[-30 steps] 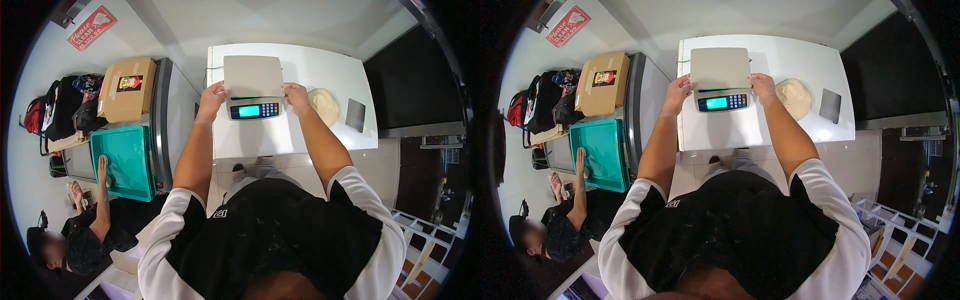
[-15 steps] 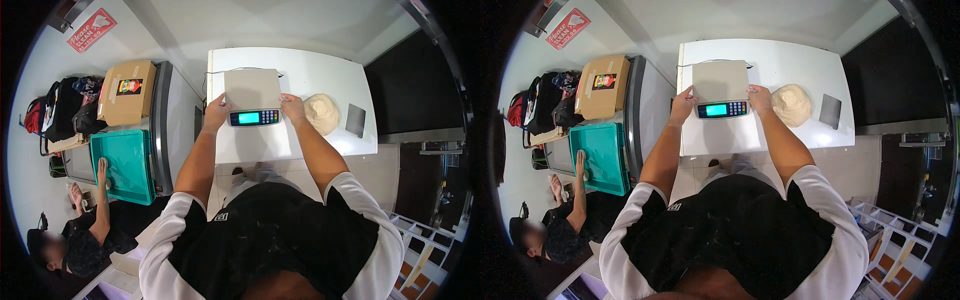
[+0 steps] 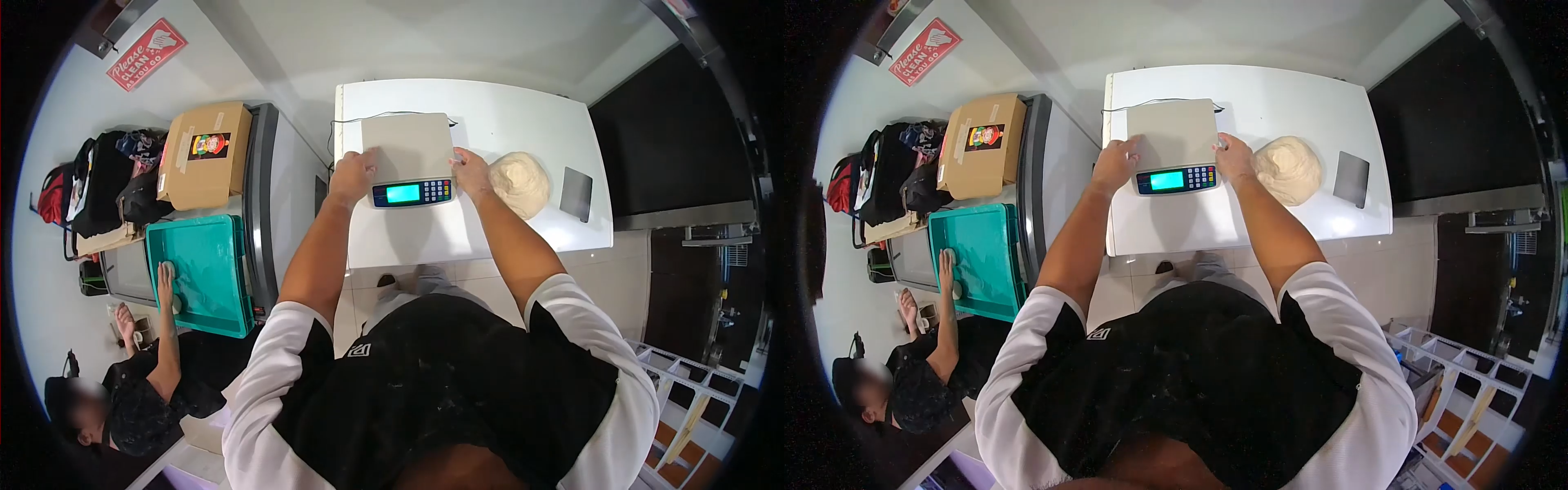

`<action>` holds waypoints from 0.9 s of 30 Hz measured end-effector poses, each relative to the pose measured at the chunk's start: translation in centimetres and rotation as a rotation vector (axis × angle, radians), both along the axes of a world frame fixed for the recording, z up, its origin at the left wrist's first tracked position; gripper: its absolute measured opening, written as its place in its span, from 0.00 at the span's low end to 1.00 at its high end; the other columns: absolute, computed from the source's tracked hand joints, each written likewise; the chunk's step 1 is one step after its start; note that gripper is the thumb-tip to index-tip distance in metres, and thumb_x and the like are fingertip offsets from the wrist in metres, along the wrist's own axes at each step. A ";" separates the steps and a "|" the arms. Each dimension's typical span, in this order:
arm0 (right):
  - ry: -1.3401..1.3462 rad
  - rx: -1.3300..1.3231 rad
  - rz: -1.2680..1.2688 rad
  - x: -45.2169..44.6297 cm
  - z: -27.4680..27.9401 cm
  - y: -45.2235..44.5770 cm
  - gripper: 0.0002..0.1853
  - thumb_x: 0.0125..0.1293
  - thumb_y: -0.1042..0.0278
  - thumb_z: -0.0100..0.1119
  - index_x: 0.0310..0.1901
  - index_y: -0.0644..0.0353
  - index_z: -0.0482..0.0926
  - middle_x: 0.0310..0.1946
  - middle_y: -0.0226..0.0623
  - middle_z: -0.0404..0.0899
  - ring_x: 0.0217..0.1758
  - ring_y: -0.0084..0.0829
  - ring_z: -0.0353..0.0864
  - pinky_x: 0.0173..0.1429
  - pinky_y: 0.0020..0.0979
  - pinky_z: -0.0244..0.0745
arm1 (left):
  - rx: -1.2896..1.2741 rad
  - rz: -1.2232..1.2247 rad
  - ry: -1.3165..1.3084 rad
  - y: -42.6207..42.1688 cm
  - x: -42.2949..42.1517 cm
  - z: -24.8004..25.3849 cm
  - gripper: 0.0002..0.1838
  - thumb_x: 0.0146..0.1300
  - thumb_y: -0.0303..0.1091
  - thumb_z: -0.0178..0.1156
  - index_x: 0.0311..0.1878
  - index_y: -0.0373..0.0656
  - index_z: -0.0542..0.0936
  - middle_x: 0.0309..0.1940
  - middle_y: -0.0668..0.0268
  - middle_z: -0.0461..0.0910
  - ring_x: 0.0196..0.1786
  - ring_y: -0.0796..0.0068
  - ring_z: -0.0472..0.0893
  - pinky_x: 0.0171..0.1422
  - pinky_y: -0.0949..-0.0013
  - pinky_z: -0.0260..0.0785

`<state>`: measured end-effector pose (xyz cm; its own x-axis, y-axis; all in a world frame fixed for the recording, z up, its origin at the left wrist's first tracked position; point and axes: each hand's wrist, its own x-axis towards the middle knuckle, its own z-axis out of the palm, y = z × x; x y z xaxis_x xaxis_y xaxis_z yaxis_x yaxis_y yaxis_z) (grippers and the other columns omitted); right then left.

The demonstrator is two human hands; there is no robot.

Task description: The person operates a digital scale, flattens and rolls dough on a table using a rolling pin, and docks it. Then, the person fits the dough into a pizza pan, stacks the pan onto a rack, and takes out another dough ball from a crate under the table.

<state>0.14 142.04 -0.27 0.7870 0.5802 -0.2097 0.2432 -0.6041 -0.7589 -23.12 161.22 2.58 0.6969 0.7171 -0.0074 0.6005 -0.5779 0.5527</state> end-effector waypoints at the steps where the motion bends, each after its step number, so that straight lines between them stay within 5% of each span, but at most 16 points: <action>1: -0.012 0.061 -0.012 0.0 -0.8 -0.2 0.22 0.74 0.66 0.61 0.68 0.60 0.81 0.47 0.34 0.88 0.41 0.28 0.84 0.50 0.27 0.79 | -0.043 0.000 -0.036 0.2 -0.4 -0.4 0.21 0.74 0.37 0.57 0.67 0.46 0.83 0.55 0.56 0.84 0.55 0.52 0.84 0.59 0.56 0.78; 6: 0.504 0.273 -0.213 -1.5 -2.0 -4.0 0.18 0.75 0.71 0.61 0.63 0.66 0.82 0.46 0.37 0.87 0.41 0.25 0.82 0.47 0.23 0.77 | -0.368 0.261 -0.385 0.5 -3.8 -7.7 0.21 0.76 0.37 0.58 0.68 0.40 0.81 0.53 0.57 0.86 0.53 0.58 0.85 0.60 0.61 0.77; 16: 0.308 0.209 0.019 -2.6 -4.0 -5.1 0.21 0.67 0.79 0.68 0.62 0.67 0.82 0.42 0.36 0.86 0.41 0.24 0.82 0.51 0.21 0.77 | -0.734 0.235 -0.482 -3.3 -5.4 -6.8 0.20 0.74 0.29 0.64 0.66 0.36 0.81 0.48 0.63 0.87 0.48 0.74 0.82 0.58 0.73 0.74; 27: 0.373 0.274 -0.048 -3.4 -2.4 -5.2 0.15 0.66 0.78 0.70 0.54 0.68 0.84 0.42 0.34 0.87 0.43 0.24 0.83 0.51 0.22 0.77 | -0.789 0.244 -0.435 -2.2 -5.7 -6.4 0.19 0.73 0.28 0.66 0.65 0.37 0.83 0.47 0.64 0.88 0.46 0.76 0.82 0.56 0.76 0.74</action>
